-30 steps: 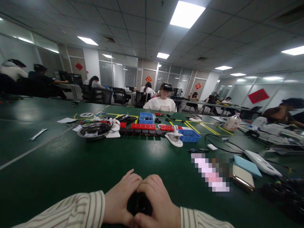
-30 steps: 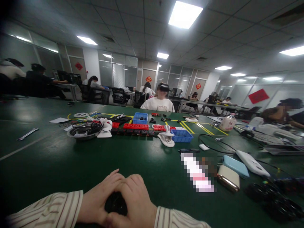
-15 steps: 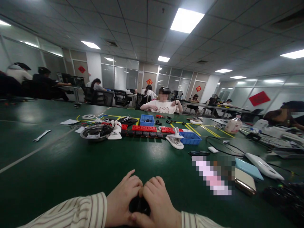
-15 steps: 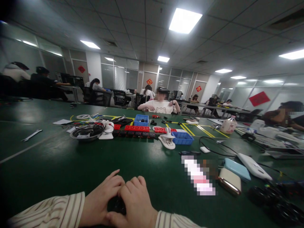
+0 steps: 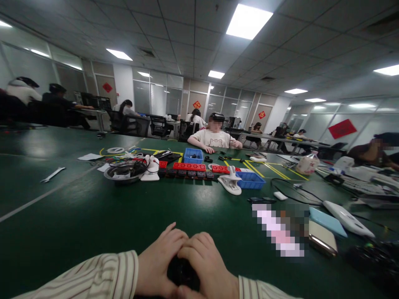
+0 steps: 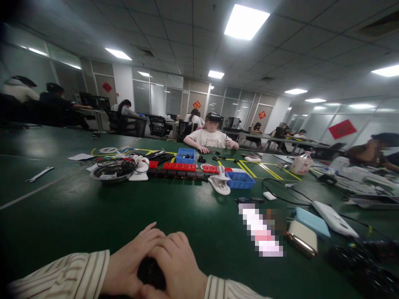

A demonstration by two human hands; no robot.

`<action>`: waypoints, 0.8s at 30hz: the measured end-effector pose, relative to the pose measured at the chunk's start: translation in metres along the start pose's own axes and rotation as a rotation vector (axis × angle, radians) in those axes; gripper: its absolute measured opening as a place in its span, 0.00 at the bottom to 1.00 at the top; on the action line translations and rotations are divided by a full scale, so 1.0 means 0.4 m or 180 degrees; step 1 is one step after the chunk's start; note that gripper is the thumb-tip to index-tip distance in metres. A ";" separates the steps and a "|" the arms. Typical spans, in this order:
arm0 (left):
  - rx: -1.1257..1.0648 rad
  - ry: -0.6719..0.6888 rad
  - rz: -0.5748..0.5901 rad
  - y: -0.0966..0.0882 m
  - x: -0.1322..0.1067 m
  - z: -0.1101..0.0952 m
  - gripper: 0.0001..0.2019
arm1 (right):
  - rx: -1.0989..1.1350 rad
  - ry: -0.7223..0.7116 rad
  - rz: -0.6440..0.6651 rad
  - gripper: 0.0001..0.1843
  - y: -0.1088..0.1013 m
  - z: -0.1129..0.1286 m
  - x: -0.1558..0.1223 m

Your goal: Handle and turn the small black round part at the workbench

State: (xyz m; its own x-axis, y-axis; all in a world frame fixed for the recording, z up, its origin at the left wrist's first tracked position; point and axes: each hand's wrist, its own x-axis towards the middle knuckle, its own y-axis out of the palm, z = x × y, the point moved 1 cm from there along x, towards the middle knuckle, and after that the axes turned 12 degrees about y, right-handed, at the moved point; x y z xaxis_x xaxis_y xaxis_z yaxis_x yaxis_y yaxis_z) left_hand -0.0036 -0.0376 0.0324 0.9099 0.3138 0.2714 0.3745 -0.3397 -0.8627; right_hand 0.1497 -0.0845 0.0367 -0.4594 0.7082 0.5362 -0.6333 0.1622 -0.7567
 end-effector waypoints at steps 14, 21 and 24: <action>0.0150 -0.0137 -0.0201 0.028 -0.010 0.001 0.22 | -0.0489 0.0514 0.0208 0.17 0.030 -0.010 -0.014; -0.0016 -0.0206 -0.0039 0.011 -0.001 -0.001 0.23 | -0.0232 0.0119 0.0230 0.19 0.022 -0.022 -0.006; 0.0075 -0.0227 -0.0125 0.006 -0.002 -0.002 0.26 | -0.0224 0.0399 -0.0044 0.29 0.029 -0.030 -0.007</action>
State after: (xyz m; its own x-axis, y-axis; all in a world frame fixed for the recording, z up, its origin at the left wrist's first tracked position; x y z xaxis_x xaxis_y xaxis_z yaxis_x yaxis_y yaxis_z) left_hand -0.0032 -0.0393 0.0305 0.8793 0.3890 0.2748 0.4045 -0.3053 -0.8621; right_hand 0.1512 -0.0766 0.0220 -0.3667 0.7850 0.4993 -0.5919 0.2172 -0.7762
